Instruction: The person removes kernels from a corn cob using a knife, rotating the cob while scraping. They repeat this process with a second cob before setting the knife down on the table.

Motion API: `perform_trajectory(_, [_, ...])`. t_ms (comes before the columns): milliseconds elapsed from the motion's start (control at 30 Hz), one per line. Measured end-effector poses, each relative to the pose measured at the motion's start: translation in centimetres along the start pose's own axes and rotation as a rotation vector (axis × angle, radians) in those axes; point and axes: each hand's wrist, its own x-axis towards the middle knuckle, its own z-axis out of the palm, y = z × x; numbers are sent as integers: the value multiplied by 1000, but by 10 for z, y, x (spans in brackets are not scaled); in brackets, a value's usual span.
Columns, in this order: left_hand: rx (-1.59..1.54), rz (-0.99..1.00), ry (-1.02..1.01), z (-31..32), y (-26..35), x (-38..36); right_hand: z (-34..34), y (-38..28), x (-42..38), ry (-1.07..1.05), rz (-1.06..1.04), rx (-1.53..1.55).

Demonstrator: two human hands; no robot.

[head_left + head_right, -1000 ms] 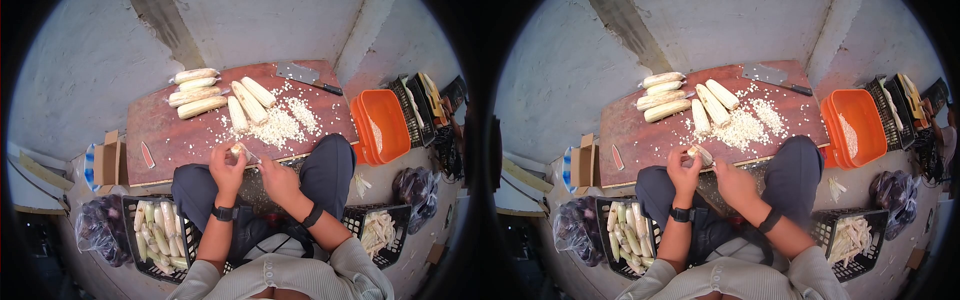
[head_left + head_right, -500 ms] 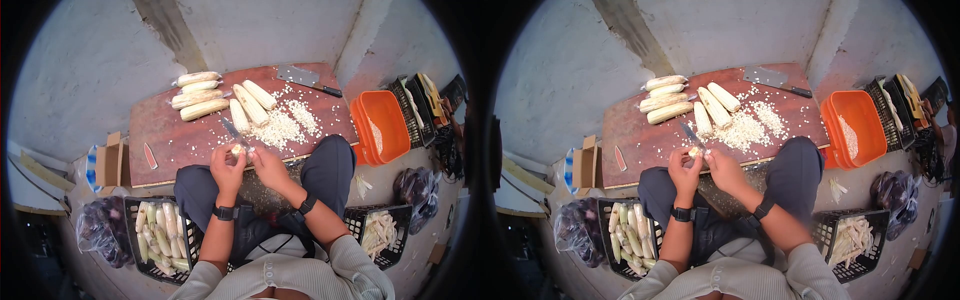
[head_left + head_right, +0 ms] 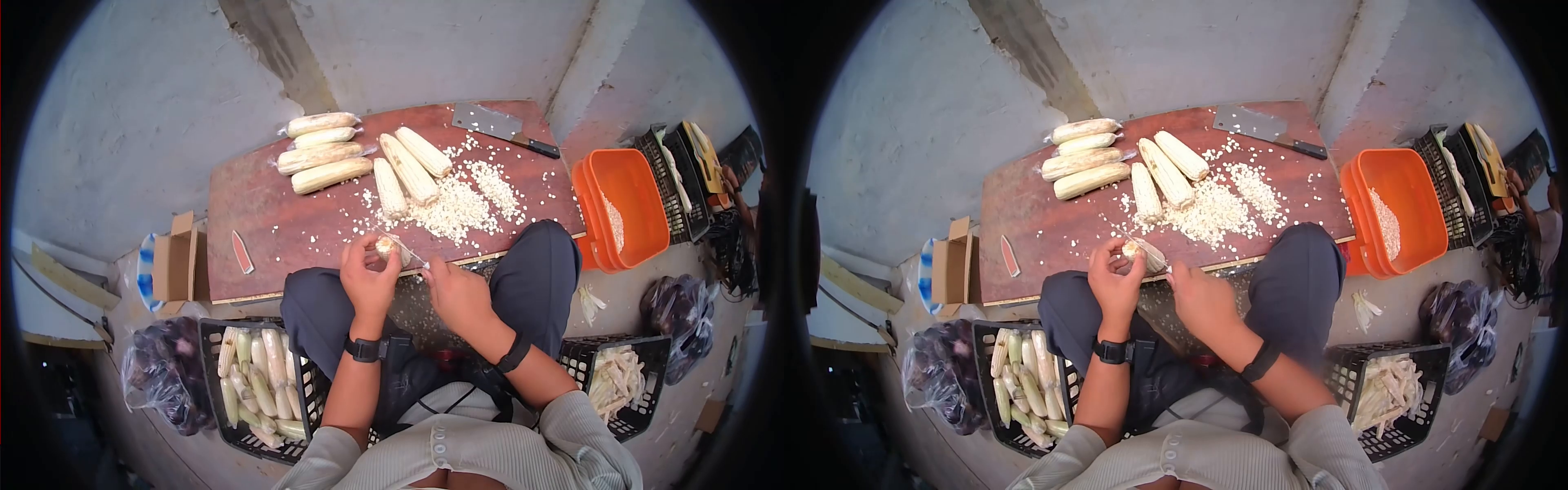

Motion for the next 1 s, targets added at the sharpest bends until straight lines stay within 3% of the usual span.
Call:
perform_trajectory(267, [-4, 31, -4, -3, -4, 6, 6, 0, 14, -101, 12, -31])
perform_trajectory(667, [51, 39, 3, -9, -9, 7, 35, -4, 34, -74, -44, 2])
perform_trajectory(767, [49, 55, -21, -8, -10, 2, 24, -8, 33, -139, 98, 189])
perform_trajectory(1000, [37, 102, -25, -4, -5, -1, 30, 8, 30, -143, 204, 556])
